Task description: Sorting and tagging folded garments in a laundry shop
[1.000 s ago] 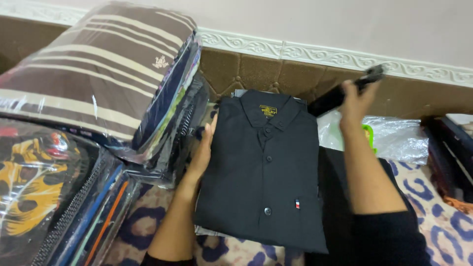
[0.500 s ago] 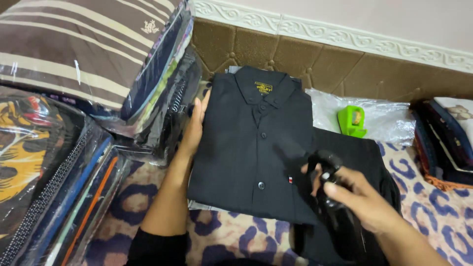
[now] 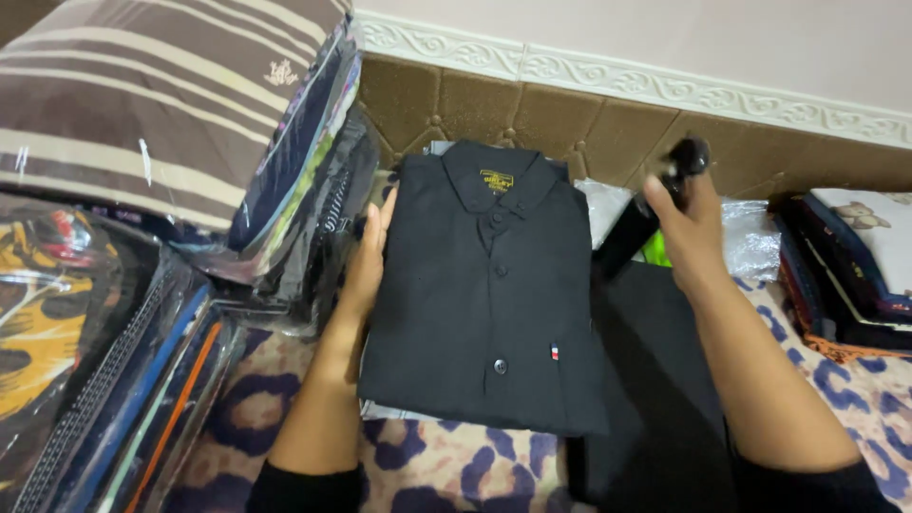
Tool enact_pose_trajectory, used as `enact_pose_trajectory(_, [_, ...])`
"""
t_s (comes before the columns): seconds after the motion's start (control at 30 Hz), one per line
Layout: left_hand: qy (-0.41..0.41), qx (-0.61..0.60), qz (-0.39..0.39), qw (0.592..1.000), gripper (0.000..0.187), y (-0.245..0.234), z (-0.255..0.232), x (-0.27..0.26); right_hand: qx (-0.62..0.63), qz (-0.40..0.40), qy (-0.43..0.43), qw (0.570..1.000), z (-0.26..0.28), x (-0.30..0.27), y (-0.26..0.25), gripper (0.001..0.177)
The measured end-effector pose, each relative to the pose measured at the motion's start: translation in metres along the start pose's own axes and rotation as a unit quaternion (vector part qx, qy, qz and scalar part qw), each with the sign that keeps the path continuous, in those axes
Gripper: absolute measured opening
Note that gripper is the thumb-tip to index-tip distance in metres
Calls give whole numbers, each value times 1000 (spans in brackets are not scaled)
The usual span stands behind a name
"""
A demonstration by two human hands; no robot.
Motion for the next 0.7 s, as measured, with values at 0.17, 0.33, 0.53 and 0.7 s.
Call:
enact_pose_trajectory(0.17, [6, 48, -18, 999, 63, -9, 11, 6, -92, -61, -5, 994, -54, 87, 40, 46])
enact_pose_trajectory(0.33, [-7, 60, -31, 998, 66, -17, 15, 7, -92, -63, 75, 991, -109, 118, 95, 46])
enact_pose_trajectory(0.53, [20, 113, -44, 992, 61, -27, 25, 10, -110, 41, 125, 985, -128, 111, 109, 69])
enact_pose_trajectory(0.7, [54, 123, -19, 991, 61, -12, -26, -5, -44, 70, 91, 992, -114, 41, 13, 65])
Point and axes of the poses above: each hand's wrist, its own x-axis towards the middle knuckle, its own y-axis out of the palm, z = x × y, the point moved 10 cm from there along x, towards the middle knuckle, and after that the axes turned 3 degrees about z, right-handed, at the moved point
